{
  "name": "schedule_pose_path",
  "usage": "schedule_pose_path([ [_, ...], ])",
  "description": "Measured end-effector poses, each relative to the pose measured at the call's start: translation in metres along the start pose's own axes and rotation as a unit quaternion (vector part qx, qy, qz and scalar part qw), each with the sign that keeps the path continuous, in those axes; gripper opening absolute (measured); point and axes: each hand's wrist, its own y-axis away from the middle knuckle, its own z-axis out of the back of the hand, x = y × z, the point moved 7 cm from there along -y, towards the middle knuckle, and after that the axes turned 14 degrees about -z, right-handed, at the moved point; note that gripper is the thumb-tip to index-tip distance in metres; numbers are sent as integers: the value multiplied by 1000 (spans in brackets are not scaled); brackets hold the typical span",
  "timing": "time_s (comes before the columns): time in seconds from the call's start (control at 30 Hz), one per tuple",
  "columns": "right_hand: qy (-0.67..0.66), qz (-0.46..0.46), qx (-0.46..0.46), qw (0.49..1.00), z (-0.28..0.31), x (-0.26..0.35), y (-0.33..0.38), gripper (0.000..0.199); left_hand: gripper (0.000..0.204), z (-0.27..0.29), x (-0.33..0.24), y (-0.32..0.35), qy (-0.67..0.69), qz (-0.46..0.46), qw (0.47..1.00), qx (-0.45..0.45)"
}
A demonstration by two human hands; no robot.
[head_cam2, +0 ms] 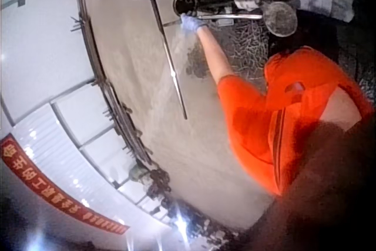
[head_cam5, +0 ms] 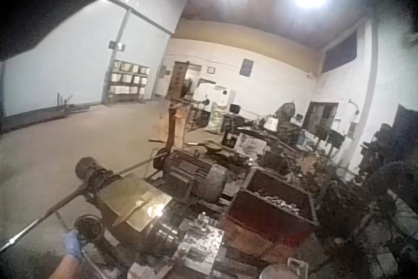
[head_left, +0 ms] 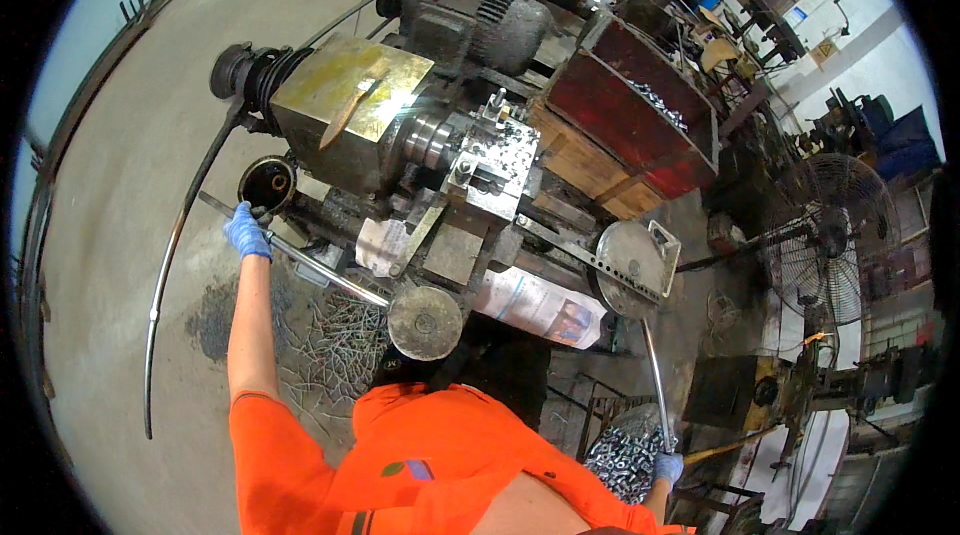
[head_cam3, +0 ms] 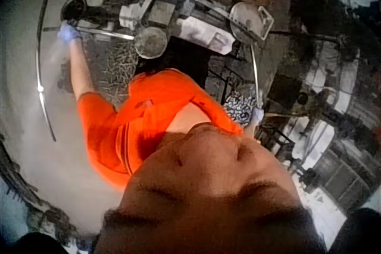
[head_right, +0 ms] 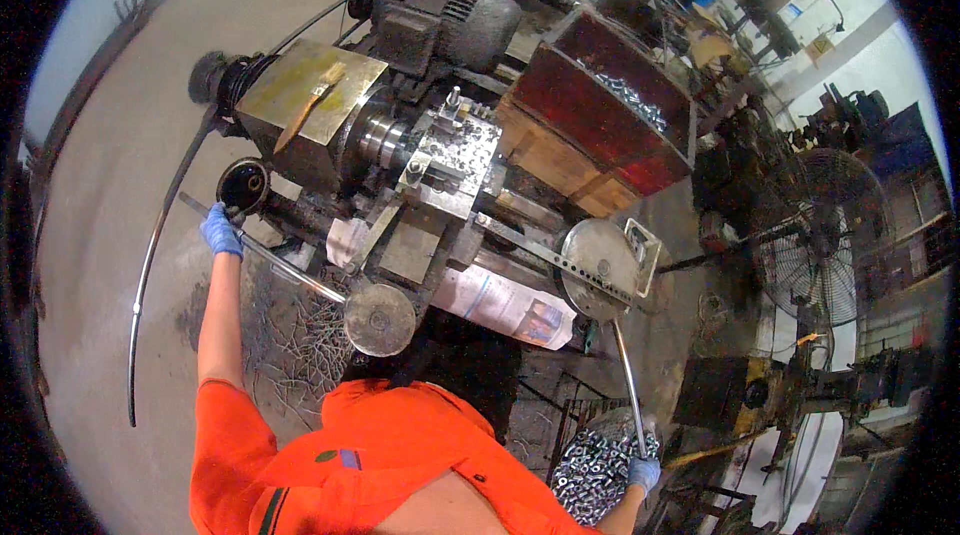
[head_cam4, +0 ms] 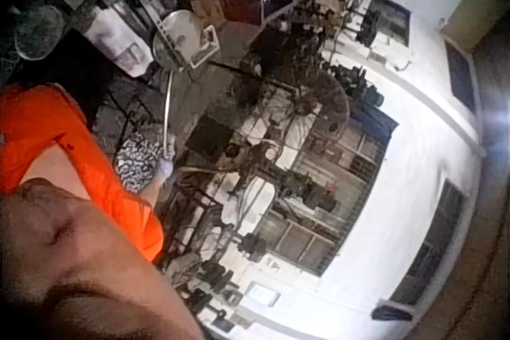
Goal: The person operates a manual metal lathe by adjusting the carriage and cross-slide handles to feed a cutting tool into a rotating workpiece, clearing metal shavings and checking the piece periodically.
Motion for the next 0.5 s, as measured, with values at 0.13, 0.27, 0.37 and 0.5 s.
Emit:
schedule_pose_path([
  [0.13, -13, 3, -16, 1000, 2, 2, 4, 38, 14, 2, 8, -6, 16, 16, 1000, 19],
  [0.27, -4, -5, 3, 1000, -10, -17, -7, 44, 14, -4, 3, 1, 2, 10, 1000, 10],
  [0.37, -13, -1, 2, 1000, 6, 6, 15, 32, 14, 2, -3, 0, 0, -2, 1000, 5],
  [0.5, 5, -9, 6, 1000, -7, -7, 1, 35, 13, 2, 4, -4, -12, 4, 1000, 9],
])
